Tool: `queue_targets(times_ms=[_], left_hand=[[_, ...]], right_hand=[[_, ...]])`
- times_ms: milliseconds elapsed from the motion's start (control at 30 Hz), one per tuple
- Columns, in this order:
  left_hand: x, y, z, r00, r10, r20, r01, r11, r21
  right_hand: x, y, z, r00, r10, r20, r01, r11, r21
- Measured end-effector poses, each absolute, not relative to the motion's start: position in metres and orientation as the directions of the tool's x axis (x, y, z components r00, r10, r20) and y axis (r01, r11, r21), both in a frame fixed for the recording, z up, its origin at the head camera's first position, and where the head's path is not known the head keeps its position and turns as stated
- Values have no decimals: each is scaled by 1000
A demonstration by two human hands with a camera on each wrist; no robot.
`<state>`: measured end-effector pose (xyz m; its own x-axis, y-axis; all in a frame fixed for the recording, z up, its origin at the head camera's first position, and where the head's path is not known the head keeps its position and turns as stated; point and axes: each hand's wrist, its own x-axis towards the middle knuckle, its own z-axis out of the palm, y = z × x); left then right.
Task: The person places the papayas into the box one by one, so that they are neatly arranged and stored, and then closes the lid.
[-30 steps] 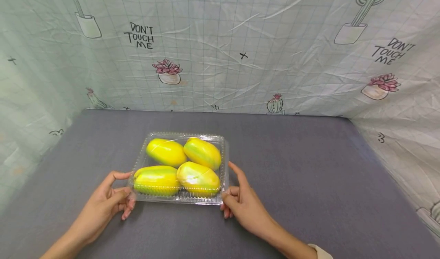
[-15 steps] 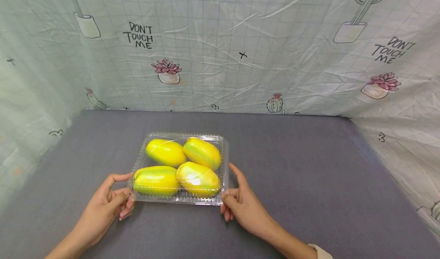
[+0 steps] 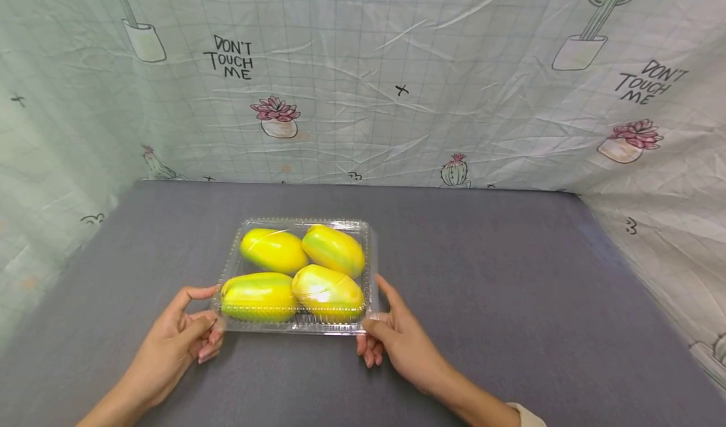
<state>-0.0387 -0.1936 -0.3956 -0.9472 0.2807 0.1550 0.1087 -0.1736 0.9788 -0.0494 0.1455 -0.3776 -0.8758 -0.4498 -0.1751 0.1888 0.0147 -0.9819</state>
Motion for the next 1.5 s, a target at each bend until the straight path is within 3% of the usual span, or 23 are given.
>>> queue_targets(times_ms=[1167,1500], left_hand=[[-43,-196,-396,-933,307,186,112,-242,964],[-44,-196,-396,-937,300,177,105,-242,965]], right_hand=[[-52,147,-377,-868,-473,-152,247,-146,-958],[-52,147,-376,-866,-460,-197,270,-99,-958]])
